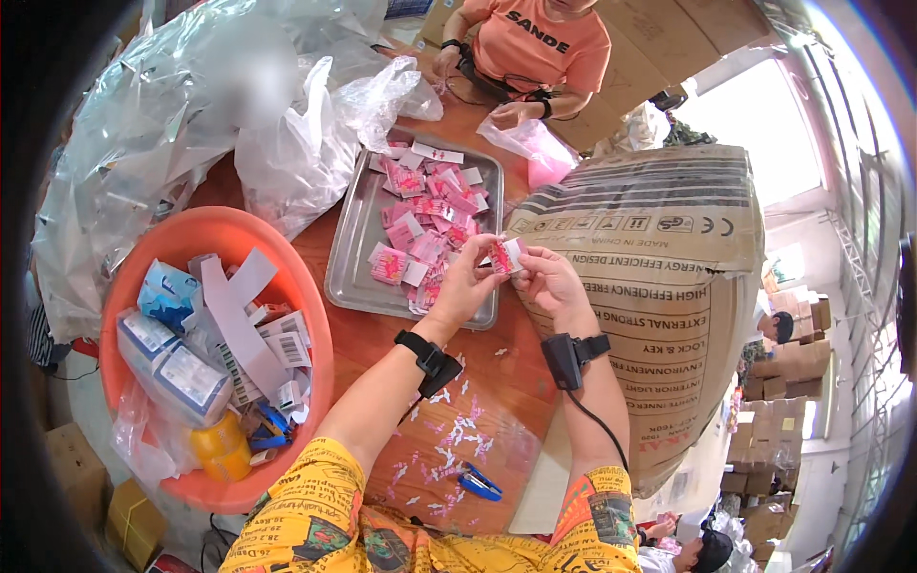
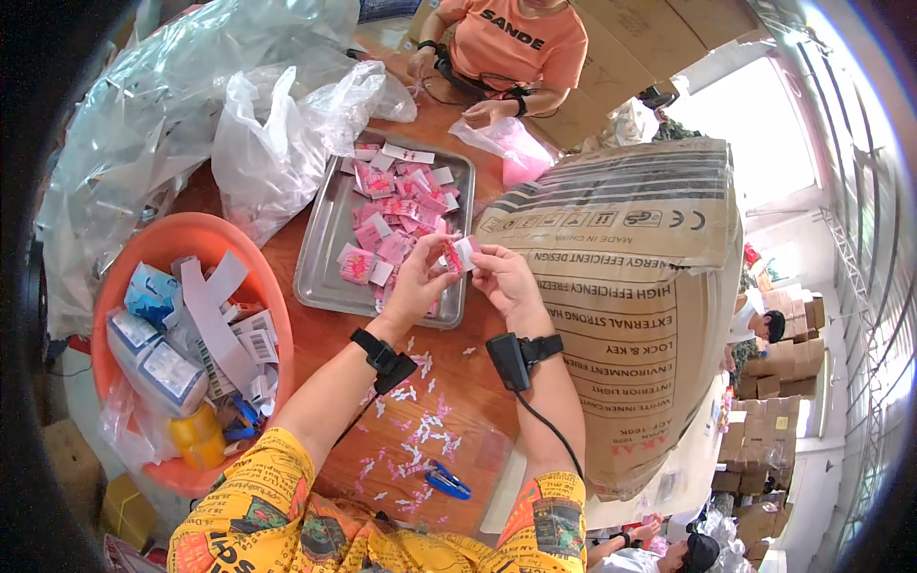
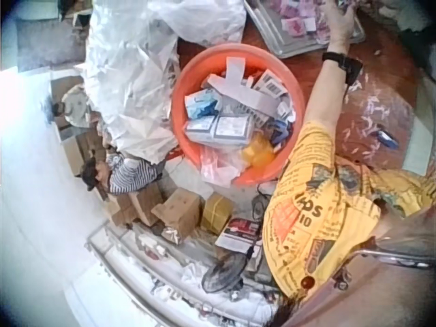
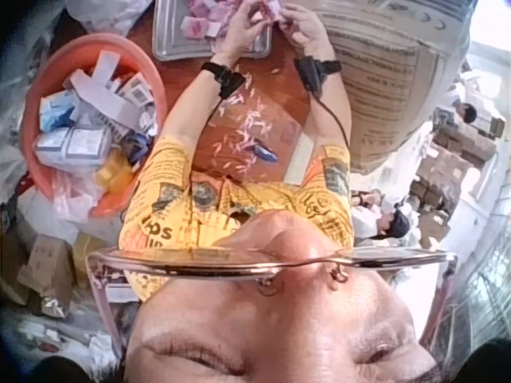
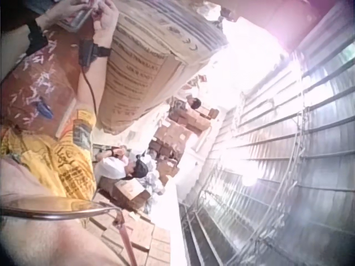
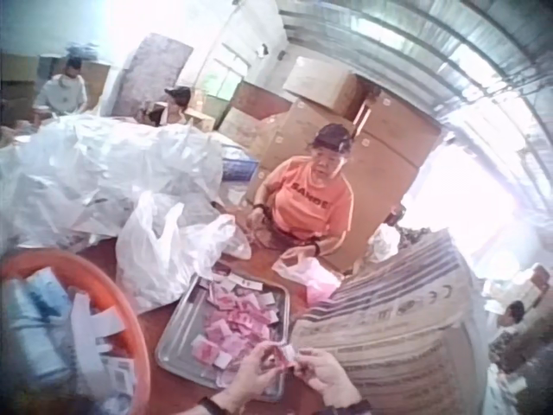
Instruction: The person uses a blue handheld cutter to trim small pink paper strips into smaller pieces. They repeatedly pick up strips from a red basin, cut them, and place the resulting pieces into a metal tray. The workspace is cluttered with cardboard boxes and plastic bags.
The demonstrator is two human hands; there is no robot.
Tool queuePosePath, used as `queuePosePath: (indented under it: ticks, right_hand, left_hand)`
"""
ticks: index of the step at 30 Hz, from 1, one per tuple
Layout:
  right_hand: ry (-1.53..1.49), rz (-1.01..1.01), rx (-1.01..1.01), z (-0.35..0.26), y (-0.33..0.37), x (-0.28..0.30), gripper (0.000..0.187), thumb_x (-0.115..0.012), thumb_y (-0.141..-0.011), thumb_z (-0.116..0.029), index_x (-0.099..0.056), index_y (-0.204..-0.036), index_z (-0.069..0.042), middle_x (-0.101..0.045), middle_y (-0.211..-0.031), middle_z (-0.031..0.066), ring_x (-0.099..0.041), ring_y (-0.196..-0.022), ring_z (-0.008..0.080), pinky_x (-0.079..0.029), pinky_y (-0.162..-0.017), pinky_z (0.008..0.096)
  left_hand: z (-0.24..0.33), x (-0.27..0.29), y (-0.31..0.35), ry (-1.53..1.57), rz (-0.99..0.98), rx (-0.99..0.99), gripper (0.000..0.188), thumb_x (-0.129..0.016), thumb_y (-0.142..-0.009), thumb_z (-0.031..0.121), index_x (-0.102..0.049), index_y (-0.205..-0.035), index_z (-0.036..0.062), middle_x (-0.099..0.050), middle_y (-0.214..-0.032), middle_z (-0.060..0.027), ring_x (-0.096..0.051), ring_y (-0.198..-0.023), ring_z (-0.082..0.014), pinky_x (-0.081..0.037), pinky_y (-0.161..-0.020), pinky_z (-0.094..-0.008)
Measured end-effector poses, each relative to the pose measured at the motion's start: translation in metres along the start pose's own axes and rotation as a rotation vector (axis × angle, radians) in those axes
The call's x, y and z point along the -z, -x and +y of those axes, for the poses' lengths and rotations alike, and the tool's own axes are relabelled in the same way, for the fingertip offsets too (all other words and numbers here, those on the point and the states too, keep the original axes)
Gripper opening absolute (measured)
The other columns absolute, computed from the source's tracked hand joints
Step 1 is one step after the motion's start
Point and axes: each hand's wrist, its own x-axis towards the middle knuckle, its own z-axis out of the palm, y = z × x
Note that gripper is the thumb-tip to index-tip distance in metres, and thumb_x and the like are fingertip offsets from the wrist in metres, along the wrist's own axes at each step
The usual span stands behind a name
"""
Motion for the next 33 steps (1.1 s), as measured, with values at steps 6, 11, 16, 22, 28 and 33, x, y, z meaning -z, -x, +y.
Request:
queuePosePath:
  ticks: [6, 11, 16, 22, 28, 33]
  right_hand:
    - [0.467, 0.164, 0.27, 0.002, 0.013, -0.018, 0.012, -0.061, -0.077, -0.002, -0.064, -0.088, 0.003, -0.063, -0.072, 0.0059, -0.057, -0.058, 0.0082, -0.047, -0.051, 0.021]
    - [0.553, 0.161, 0.316, 0.012, 0.014, -0.038, 0.015, -0.06, -0.079, -0.005, -0.064, -0.09, 0.003, -0.063, -0.073, 0.0039, -0.056, -0.059, 0.0067, -0.046, -0.053, 0.019]
    - [0.544, 0.245, 0.253, 0.026, -0.004, -0.016, 0.012, -0.061, -0.078, -0.004, -0.064, -0.087, 0.003, -0.063, -0.072, 0.0063, -0.058, -0.058, 0.0101, -0.047, -0.051, 0.0212]
    - [0.327, 0.172, -0.004, 0.039, -0.005, -0.011, 0.016, -0.062, -0.077, -0.002, -0.061, -0.092, 0.003, -0.062, -0.072, 0.0052, -0.058, -0.057, 0.0108, -0.048, -0.051, 0.0218]
    - [0.373, 0.157, -0.072, 0.059, 0.005, -0.007, 0.016, -0.061, -0.079, -0.004, -0.062, -0.094, 0.002, -0.063, -0.074, 0.0049, -0.059, -0.06, 0.0111, -0.049, -0.054, 0.0235]
    - [0.238, 0.205, -0.143, 0.086, 0.023, 0.0, 0.009, -0.062, -0.079, -0.007, -0.064, -0.085, -0.002, -0.062, -0.071, 0.0038, -0.058, -0.059, 0.0112, -0.047, -0.052, 0.0231]
  left_hand:
    - [0.012, -0.008, 0.001, -0.585, 0.084, -0.089, 0.049, -0.061, -0.071, -0.005, -0.048, -0.118, 0.0018, -0.058, -0.101, -0.0142, -0.058, -0.094, -0.0303, -0.049, -0.077, -0.0337]
    - [0.013, -0.001, 0.005, -0.798, 0.169, -0.191, 0.053, -0.064, -0.068, -0.002, -0.049, -0.119, 0.0013, -0.055, -0.101, -0.016, -0.054, -0.093, -0.0346, -0.045, -0.08, -0.0372]
    - [0.013, -0.002, 0.009, -0.839, 0.243, -0.112, 0.048, -0.067, -0.071, 0.012, -0.052, -0.115, 0.0016, -0.051, -0.103, -0.0166, -0.05, -0.098, -0.0332, -0.041, -0.084, -0.0385]
    - [-0.034, 0.044, 0.005, -0.745, 0.301, 0.199, 0.034, -0.064, -0.076, 0.027, -0.063, -0.094, -0.002, -0.058, -0.091, -0.0191, -0.055, -0.089, -0.0309, -0.042, -0.08, -0.0386]
    - [-0.043, 0.038, 0.02, -0.436, 0.227, 0.406, 0.024, -0.065, -0.076, 0.022, -0.065, -0.075, -0.0027, -0.062, -0.061, -0.0088, -0.056, -0.054, -0.0132, -0.044, -0.053, -0.0291]
    - [-0.022, 0.02, 0.04, -0.416, 0.304, 0.578, 0.019, -0.063, -0.078, 0.016, -0.062, -0.071, -0.0014, -0.058, -0.06, -0.0027, -0.05, -0.052, -0.0081, -0.041, -0.048, -0.0249]
